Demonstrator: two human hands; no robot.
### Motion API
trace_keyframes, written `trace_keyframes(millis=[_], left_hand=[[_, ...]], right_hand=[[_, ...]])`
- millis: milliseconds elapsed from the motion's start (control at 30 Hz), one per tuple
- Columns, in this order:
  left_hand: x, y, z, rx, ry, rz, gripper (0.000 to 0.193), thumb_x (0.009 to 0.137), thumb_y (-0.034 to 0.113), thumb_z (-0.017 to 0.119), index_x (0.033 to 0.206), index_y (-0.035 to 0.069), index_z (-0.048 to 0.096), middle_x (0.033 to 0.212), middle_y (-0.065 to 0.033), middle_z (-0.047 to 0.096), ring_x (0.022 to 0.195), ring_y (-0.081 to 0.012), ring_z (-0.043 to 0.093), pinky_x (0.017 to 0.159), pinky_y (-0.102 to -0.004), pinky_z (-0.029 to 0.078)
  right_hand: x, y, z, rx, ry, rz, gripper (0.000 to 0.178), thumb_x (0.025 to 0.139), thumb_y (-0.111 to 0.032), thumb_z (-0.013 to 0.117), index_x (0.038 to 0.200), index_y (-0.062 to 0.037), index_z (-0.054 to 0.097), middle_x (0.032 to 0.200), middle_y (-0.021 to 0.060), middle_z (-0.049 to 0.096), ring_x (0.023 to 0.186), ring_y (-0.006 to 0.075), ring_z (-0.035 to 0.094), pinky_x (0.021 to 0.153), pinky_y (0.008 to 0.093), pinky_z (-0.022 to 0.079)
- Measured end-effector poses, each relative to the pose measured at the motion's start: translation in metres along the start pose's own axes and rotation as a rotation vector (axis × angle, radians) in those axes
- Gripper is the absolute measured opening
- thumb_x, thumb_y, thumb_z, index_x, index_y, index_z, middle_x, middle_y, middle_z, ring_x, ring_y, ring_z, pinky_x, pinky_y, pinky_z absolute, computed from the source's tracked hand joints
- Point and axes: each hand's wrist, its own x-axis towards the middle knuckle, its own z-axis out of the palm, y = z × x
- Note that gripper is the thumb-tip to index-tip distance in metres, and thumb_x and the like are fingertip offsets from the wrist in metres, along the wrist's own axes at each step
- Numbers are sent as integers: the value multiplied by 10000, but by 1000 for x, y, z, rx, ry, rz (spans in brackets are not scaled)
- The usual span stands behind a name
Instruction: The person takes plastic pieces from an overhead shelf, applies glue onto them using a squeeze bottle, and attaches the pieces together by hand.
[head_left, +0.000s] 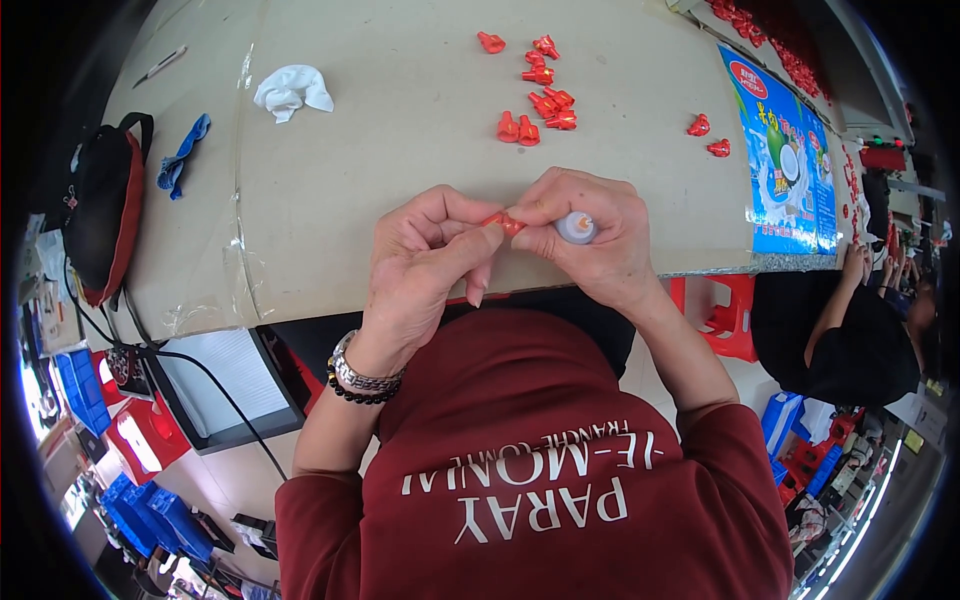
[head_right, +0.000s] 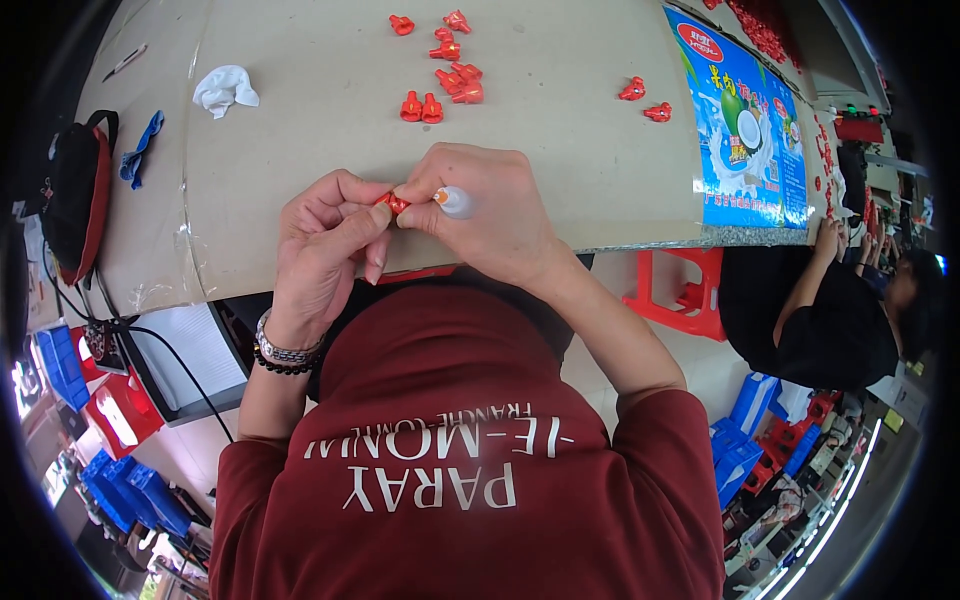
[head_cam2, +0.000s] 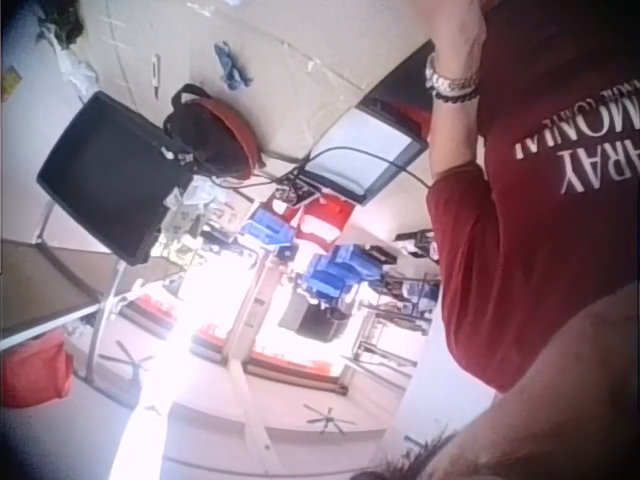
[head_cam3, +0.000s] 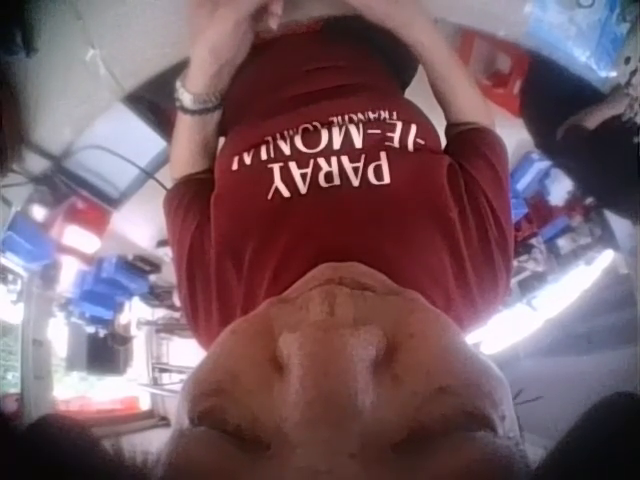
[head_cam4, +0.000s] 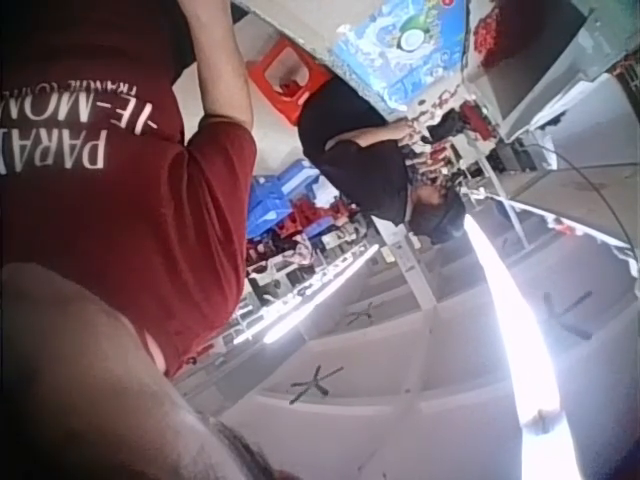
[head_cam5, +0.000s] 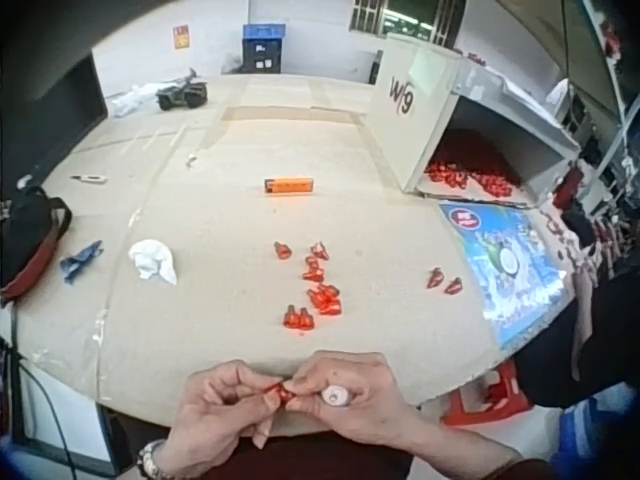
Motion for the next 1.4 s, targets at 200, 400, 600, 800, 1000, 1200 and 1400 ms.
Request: trace_keyframes(millis=[200, 400, 600, 800, 1000, 1200, 1400], left_hand=[[0, 1, 0, 3, -7, -16, 92, 891, 16, 580, 962, -39, 597, 714, -48, 607, 517, -60, 523, 436, -197, 410], [0, 1, 0, 10, -12, -11, 105, 896, 26, 580, 973, -44, 596, 729, -51, 613, 525, -59, 525, 439, -195, 414], [0, 0, 0, 23, -14, -4, 111, 899, 30, 578, 977, -47, 596, 730, -55, 621, 520, -56, 522, 440, -191, 413], [1, 0, 0, 60, -14, 0, 109, 896, 26, 581, 974, -49, 597, 722, -54, 623, 514, -51, 518, 439, -188, 408], [1, 1, 1, 97, -13, 17, 88, 886, 9, 584, 953, -48, 596, 696, -45, 612, 516, -44, 514, 436, -187, 400], [1, 3, 0, 127, -8, 13, 74, 875, -3, 587, 934, -46, 591, 678, -41, 605, 514, -41, 512, 437, -188, 399], [2, 3, -1, 109, -3, 4, 73, 867, -10, 588, 929, -47, 590, 678, -41, 605, 511, -41, 507, 434, -188, 395]], right_hand=[[0, -1, 0, 10, 4, 42, 155, 698, 30, 766, 819, -9, 678, 781, 77, 669, 695, 139, 608, 603, 256, 469], [1, -2, 2, -6, 30, 51, 159, 677, 37, 761, 783, -6, 651, 755, 68, 661, 684, 156, 644, 605, 268, 508], [1, -3, 1, -23, 26, 46, 163, 675, 31, 765, 783, -6, 649, 752, 70, 659, 681, 161, 643, 606, 270, 506], [1, -2, 0, -22, 14, 26, 171, 673, 31, 764, 790, -9, 647, 750, 71, 652, 671, 175, 640, 602, 275, 505], [0, -1, -3, -26, -24, 27, 165, 691, 55, 757, 815, -11, 670, 777, 90, 669, 707, 154, 622, 610, 263, 486], [1, 1, -4, -30, -54, -10, 169, 688, 54, 757, 817, -7, 666, 786, 93, 667, 710, 161, 629, 615, 271, 493], [3, -1, -4, -49, -70, -31, 181, 677, 53, 760, 819, -4, 663, 783, 96, 662, 699, 168, 628, 611, 270, 491]])
